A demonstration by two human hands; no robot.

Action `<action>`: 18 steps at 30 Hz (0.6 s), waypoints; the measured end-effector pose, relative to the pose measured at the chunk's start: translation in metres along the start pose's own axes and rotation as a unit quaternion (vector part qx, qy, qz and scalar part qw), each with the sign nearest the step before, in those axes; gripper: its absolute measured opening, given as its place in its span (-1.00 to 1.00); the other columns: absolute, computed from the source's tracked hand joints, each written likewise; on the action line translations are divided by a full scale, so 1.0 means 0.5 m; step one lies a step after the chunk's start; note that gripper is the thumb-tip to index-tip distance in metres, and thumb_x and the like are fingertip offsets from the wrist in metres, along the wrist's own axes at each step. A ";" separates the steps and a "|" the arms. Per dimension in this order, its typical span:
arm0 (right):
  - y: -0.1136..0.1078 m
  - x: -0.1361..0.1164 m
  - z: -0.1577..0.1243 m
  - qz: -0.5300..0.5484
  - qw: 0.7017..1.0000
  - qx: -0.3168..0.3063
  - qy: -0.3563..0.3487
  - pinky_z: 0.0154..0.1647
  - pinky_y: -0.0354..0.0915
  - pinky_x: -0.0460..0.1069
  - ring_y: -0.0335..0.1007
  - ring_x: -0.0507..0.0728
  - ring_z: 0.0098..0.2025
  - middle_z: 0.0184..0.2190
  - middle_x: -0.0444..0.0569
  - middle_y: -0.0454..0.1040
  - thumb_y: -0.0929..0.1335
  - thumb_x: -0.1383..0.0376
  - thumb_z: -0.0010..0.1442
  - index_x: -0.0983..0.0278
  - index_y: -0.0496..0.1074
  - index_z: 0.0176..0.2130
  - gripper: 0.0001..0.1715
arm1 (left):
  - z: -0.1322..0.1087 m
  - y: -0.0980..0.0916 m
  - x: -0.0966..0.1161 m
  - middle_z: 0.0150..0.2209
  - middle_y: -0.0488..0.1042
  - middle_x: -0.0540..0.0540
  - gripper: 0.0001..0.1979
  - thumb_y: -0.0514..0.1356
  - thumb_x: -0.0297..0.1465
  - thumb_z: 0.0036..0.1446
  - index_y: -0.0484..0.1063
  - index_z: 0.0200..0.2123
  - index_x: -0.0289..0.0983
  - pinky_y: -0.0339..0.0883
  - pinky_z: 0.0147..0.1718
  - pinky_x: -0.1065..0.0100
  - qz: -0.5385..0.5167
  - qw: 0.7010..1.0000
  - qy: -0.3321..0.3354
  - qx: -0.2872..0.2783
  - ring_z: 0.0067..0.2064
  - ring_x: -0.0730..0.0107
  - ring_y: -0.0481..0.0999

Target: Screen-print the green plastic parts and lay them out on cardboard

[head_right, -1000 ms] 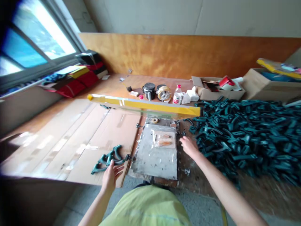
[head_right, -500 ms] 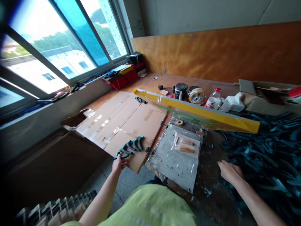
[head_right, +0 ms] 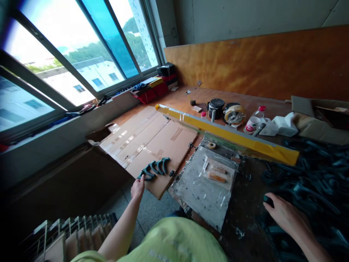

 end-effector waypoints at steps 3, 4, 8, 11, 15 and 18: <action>0.002 0.007 -0.001 0.021 1.000 -0.021 0.008 -0.38 0.43 0.15 0.53 0.35 -0.31 -0.16 0.19 0.57 0.22 -0.03 0.08 0.26 0.48 -0.09 -0.42 | -0.037 0.004 0.060 -0.13 0.53 -0.22 -0.49 -0.18 -0.04 0.27 0.44 -0.17 -0.19 0.36 -0.25 0.22 0.023 0.997 0.064 0.044 -0.09 0.12 0.51; 0.003 0.007 -0.001 0.026 0.999 -0.020 0.006 -0.37 0.43 0.15 0.53 0.35 -0.30 -0.16 0.19 0.57 0.22 -0.03 0.07 0.26 0.48 -0.09 -0.42 | -0.047 0.012 0.089 -0.07 0.51 -0.19 -0.51 -0.16 -0.03 0.27 0.43 -0.10 -0.15 0.34 -0.18 0.24 0.029 0.994 0.095 0.050 -0.02 0.16 0.47; 0.011 0.013 -0.001 0.035 0.999 -0.030 0.006 -0.32 0.42 0.16 0.53 0.35 -0.29 -0.18 0.19 0.57 0.22 -0.03 0.06 0.26 0.47 -0.10 -0.42 | -0.063 0.056 0.191 -0.06 0.47 -0.19 -0.54 0.03 0.04 0.15 0.48 -0.10 -0.10 0.25 -0.07 0.16 0.072 0.984 0.160 0.045 0.04 0.07 0.39; 0.018 0.027 0.003 0.052 0.998 -0.032 0.005 -0.33 0.43 0.17 0.53 0.35 -0.31 -0.23 0.18 0.59 0.22 -0.07 0.04 0.24 0.48 -0.12 -0.41 | -0.054 0.077 0.226 -0.10 0.46 -0.27 -0.52 0.09 0.04 0.10 0.52 -0.17 -0.19 0.27 -0.13 0.10 0.100 0.984 0.142 0.038 -0.02 -0.02 0.41; 0.028 0.051 0.010 0.070 0.997 -0.026 0.000 -0.33 0.43 0.18 0.54 0.37 -0.30 -0.23 0.17 0.59 0.23 -0.10 0.03 0.23 0.48 -0.12 -0.38 | -0.044 0.081 0.243 -0.08 0.44 -0.28 -0.59 0.06 -0.08 0.16 0.52 -0.17 -0.24 0.28 -0.14 0.15 0.112 0.984 0.130 0.039 -0.02 0.03 0.42; 0.035 0.058 0.013 0.072 0.997 -0.031 0.002 -0.34 0.45 0.16 0.54 0.35 -0.31 -0.25 0.17 0.59 0.24 -0.11 0.02 0.24 0.48 -0.12 -0.37 | -0.034 0.079 0.248 -0.07 0.43 -0.26 -0.62 0.05 -0.12 0.16 0.52 -0.16 -0.23 0.29 -0.15 0.17 0.111 0.985 0.126 0.040 -0.02 0.07 0.43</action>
Point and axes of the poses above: each hand's wrist, its own z-axis towards the middle knuckle, its own y-axis out of the palm, x = y × z, the point moved 6 cm from there along z, towards the middle knuckle
